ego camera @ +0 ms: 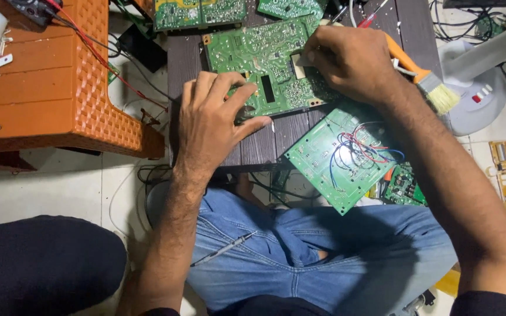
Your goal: Testing and repairing electronic circuit boards using a multimeter and soldering iron.
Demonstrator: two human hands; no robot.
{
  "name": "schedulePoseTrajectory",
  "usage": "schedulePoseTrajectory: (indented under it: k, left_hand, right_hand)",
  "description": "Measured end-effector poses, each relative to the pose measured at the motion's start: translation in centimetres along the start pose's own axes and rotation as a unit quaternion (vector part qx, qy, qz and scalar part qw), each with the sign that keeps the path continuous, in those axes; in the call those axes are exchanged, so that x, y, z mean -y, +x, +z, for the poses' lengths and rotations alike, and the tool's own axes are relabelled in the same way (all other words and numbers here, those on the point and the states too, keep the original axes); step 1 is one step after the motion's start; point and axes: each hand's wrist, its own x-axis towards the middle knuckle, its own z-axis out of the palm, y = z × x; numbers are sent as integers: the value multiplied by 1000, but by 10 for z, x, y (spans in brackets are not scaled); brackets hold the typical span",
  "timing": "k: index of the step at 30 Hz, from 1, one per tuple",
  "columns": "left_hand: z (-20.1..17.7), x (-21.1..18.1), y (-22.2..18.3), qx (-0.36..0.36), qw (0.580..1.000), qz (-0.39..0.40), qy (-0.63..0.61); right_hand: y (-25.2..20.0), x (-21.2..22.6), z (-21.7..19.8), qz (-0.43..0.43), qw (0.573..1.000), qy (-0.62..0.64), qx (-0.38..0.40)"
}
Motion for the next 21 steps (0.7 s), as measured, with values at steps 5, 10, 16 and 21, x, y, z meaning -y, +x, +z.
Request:
schedulePoseTrajectory:
  k: [5,10,16,21]
  left_hand:
    - [0,0,1,-4,1000,1,-5]
    - [2,1,0,-10,1000,2,-11]
    - [4,3,-2,4,1000,-14,21]
    - [3,2,-3,-11,1000,-9,-2]
  right_hand:
    - [2,2,3,8,1000,2,-13]
    - [0,1,0,3,1000,22,12]
    - [0,-4,6,2,1000,16,21]
    - [2,2,-2,22,996,53,66]
